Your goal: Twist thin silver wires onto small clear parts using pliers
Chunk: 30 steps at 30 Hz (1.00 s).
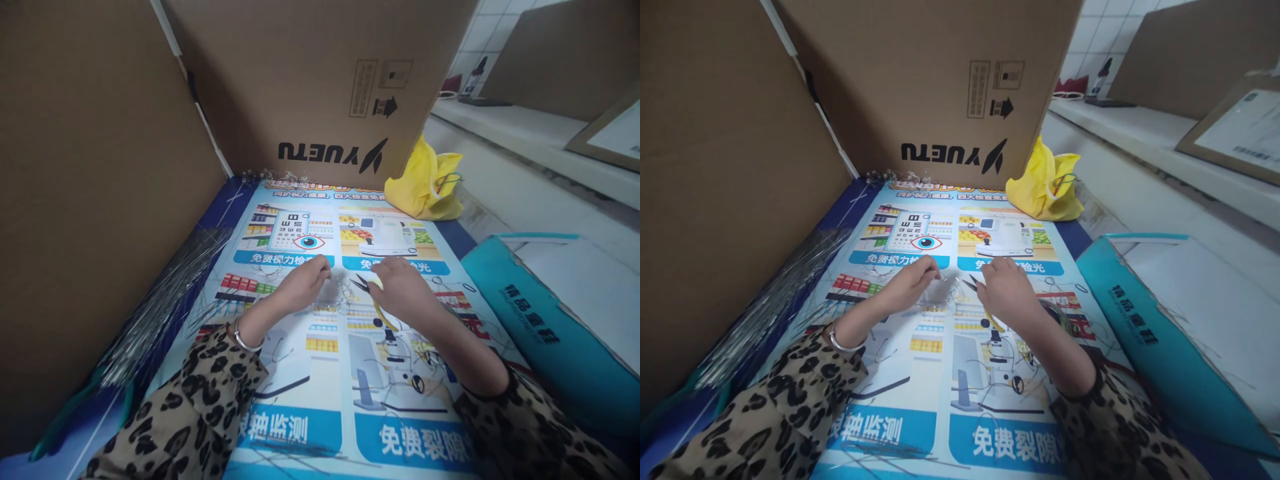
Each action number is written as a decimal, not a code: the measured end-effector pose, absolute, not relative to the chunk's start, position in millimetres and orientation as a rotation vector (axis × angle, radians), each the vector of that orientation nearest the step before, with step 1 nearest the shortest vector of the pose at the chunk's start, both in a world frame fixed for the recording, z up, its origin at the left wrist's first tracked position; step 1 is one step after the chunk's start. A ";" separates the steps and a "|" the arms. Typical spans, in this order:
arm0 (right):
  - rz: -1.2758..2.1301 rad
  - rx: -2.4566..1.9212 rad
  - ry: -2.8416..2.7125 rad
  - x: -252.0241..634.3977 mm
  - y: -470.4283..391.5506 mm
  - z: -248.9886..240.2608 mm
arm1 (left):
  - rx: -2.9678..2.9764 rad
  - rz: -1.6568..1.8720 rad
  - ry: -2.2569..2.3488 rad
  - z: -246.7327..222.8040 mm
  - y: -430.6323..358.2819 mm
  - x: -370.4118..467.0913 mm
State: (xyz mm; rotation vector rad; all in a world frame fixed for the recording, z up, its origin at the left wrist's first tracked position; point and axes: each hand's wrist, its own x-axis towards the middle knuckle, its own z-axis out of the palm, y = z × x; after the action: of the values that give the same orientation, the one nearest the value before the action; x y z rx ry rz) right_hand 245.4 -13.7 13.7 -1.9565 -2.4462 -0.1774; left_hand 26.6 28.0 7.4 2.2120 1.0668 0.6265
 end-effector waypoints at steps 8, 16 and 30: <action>0.040 -2.119 -2.664 237.7 -30.3 24.1 | 2.204 0.713 1.136 5.5 30.1 25.8; -0.140 -2.184 -2.527 218.2 -30.9 11.8 | 2.204 0.732 1.092 1.7 30.3 26.9; -0.017 -2.116 -2.354 232.1 -17.2 -3.0 | 2.086 0.716 1.062 3.8 27.4 29.8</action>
State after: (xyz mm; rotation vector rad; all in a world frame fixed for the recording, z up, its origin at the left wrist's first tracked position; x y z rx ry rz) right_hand 232.1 -17.2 -3.0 -2.1155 -2.3541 -0.0174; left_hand 29.8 27.4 3.8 2.0858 1.0616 0.7157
